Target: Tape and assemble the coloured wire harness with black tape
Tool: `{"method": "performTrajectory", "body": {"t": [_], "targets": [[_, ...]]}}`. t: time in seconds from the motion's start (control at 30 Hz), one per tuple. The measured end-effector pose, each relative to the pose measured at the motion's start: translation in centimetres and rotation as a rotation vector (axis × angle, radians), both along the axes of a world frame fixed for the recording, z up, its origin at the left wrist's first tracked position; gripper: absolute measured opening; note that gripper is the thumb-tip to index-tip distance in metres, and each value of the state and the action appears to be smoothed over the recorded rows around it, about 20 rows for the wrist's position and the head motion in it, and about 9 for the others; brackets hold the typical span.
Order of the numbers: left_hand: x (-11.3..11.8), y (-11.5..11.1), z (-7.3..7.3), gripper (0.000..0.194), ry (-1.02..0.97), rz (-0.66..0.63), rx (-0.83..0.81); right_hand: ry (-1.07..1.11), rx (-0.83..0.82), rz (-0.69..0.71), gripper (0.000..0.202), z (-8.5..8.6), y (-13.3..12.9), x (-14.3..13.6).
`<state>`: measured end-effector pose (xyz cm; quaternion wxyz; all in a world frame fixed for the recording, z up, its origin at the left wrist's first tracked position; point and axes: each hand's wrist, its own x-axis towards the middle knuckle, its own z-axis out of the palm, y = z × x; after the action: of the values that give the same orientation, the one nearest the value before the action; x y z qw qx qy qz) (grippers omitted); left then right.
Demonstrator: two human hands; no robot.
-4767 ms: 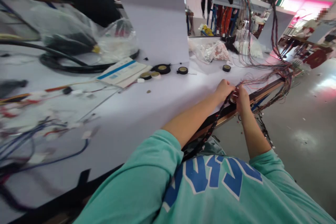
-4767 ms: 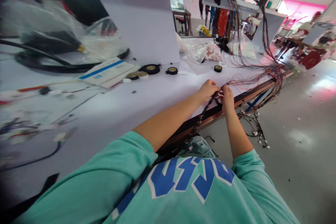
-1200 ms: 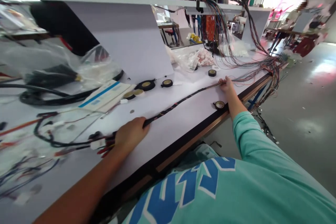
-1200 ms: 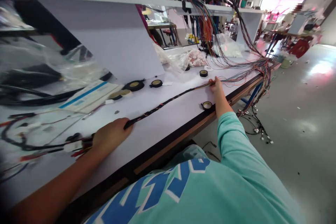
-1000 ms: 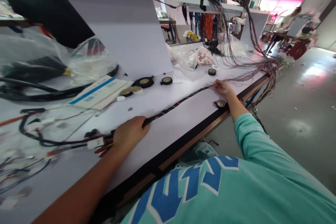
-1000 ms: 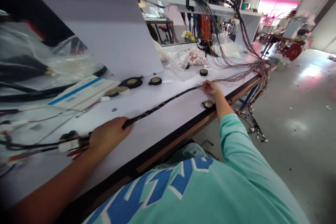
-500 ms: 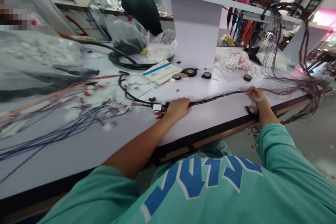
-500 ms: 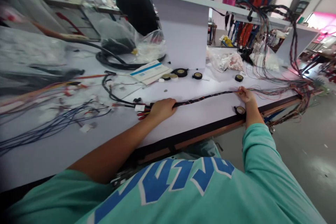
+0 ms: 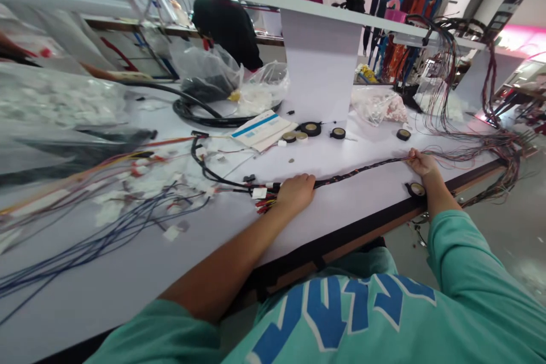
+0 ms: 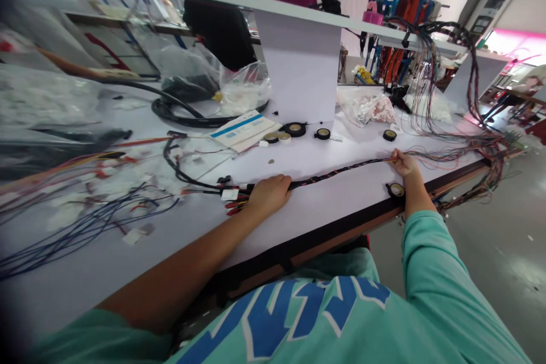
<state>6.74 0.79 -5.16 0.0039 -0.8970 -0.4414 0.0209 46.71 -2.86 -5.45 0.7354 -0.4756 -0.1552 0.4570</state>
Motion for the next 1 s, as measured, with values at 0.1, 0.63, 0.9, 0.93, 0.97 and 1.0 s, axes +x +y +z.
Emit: {"method": "performTrajectory", "body": {"t": [0.1, 0.63, 0.9, 0.93, 0.97, 1.0], "targets": [[-0.1, -0.1, 0.1, 0.033, 0.024, 0.008, -0.003, 0.054, -0.068, -0.001, 0.031, 0.3, -0.2, -0.5], [-0.9, 0.0, 0.2, 0.035, 0.243, 0.006, 0.062, 0.176, -0.057, 0.124, 0.024, -0.5, -0.1, -1.0], [-1.1, 0.1, 0.3, 0.037, 0.304, 0.010, 0.068, 0.238, -0.095, 0.164, 0.024, -0.1, 0.4, -1.2], [-1.0, 0.1, 0.3, 0.038, 0.306, 0.024, 0.065, 0.247, -0.097, 0.167, 0.024, -0.1, 0.4, -1.2], [-1.0, 0.1, 0.3, 0.038, 0.306, 0.039, 0.066, 0.256, -0.098, 0.168, 0.023, -0.1, 0.4, -1.3], [-1.0, 0.1, 0.3, 0.038, 0.301, 0.048, 0.068, 0.265, -0.096, 0.167, 0.023, -0.1, 0.5, -1.3]]}}
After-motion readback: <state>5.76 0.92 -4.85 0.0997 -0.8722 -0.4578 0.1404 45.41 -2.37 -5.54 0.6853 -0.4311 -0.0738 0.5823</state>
